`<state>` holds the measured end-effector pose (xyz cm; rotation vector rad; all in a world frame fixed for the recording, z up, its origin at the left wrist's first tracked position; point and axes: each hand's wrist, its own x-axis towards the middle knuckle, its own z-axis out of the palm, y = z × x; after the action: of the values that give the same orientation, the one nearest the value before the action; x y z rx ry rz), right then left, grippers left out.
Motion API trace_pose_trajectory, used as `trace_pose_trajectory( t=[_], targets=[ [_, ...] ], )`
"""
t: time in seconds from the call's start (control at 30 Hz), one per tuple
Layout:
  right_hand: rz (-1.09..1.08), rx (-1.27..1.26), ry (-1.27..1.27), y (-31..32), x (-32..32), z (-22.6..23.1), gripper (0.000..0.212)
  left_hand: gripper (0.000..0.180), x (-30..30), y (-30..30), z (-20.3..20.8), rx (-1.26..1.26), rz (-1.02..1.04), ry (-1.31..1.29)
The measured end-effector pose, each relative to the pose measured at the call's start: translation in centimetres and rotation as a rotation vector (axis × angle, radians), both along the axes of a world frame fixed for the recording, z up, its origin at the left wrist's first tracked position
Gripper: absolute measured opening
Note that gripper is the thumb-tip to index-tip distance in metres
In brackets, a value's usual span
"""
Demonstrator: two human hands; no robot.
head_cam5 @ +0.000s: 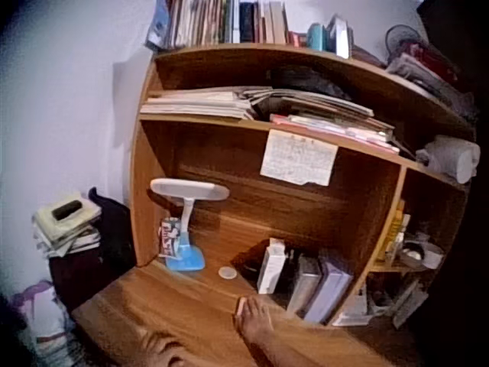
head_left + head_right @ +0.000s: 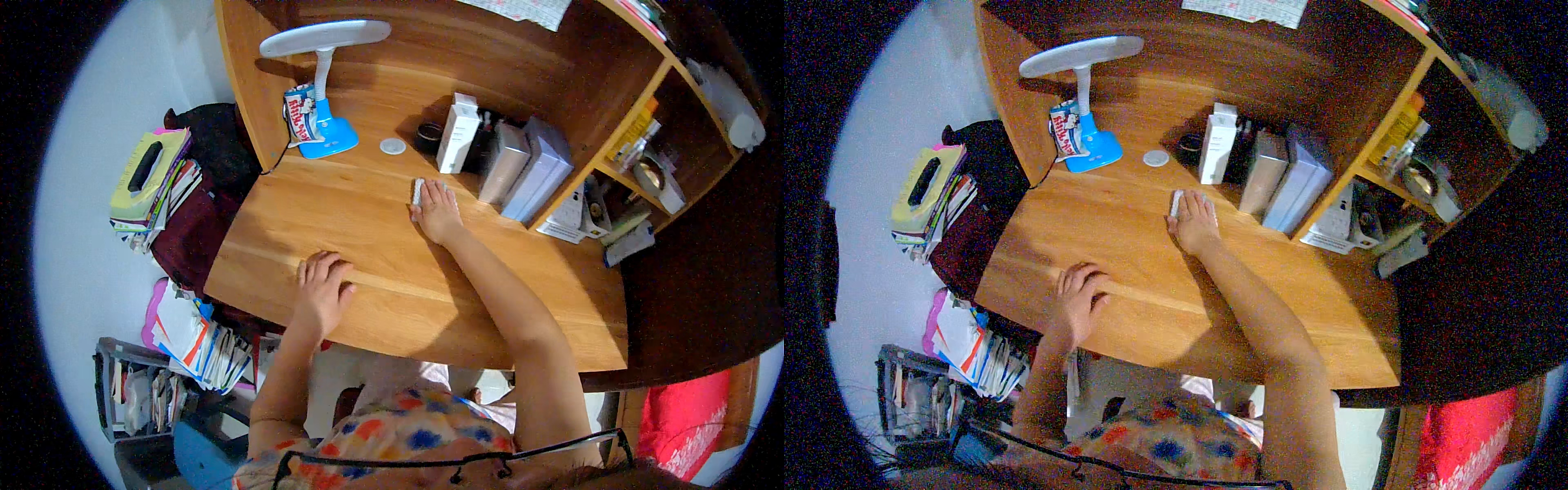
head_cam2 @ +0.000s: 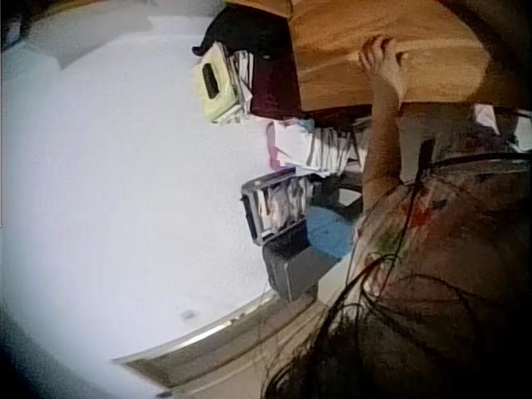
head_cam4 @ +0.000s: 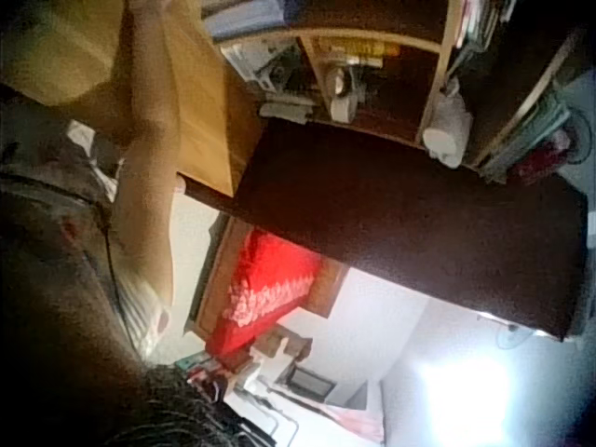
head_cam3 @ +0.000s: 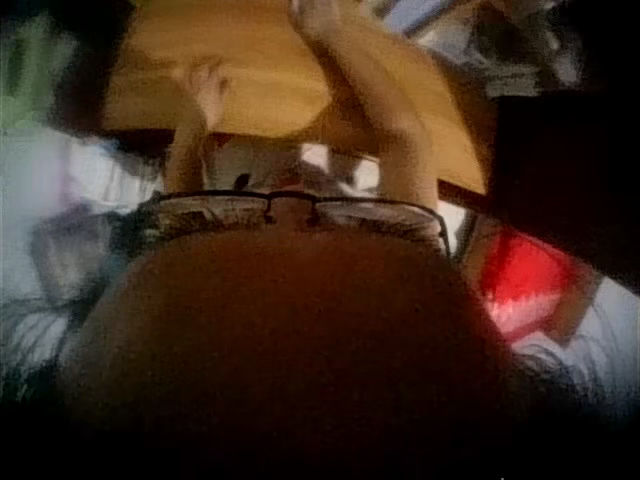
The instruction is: The person organizes items on a wooden desk, placing pens into a holder and arranging boxes. They then wipe the desk surface and a blue plastic stool with a cloth. Finally, they open a drawer, remove several items, wipe the inside of the drawer, and place the items back inside.
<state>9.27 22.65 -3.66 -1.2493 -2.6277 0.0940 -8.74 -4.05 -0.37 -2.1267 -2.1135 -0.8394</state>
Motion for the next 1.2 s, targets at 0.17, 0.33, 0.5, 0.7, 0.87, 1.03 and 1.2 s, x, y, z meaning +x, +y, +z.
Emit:
trace_pose_trajectory(
  t=[0.17, 0.33, 0.5, 0.7, 0.87, 1.03, 1.2],
  targets=[
    [-0.009, 0.092, 0.000, 5.0, -4.8, -0.3, 0.067, 0.043, -0.1, 1.2, 1.6, -0.133, -0.086, 0.013],
    [0.012, 0.010, -0.118, 6.1, -7.7, 1.5, 0.066, 0.049, -0.1, 2.7, 2.9, -0.191, -0.132, 0.074],
    [0.214, -0.045, -0.129, 4.1, -7.0, 2.1, 0.066, 0.053, 0.1, 3.4, 1.7, -0.190, -0.128, 0.149],
    [0.357, -0.215, -0.047, -3.6, -5.4, 1.8, 0.068, 0.054, 0.6, 3.7, 1.7, -0.188, -0.130, 0.185],
    [0.369, -0.160, -0.082, -8.8, -1.7, 2.6, 0.067, 0.050, 0.9, 3.3, 1.5, -0.164, -0.130, 0.136],
    [0.112, -0.168, -0.054, -9.5, 4.0, 2.2, 0.063, 0.048, 1.5, 2.8, 0.3, -0.109, -0.104, 0.171],
    [-0.166, -0.066, -0.083, -8.0, 13.9, 1.3, 0.064, 0.049, 3.6, 0.6, -0.5, -0.164, -0.001, 0.221]
  ],
)
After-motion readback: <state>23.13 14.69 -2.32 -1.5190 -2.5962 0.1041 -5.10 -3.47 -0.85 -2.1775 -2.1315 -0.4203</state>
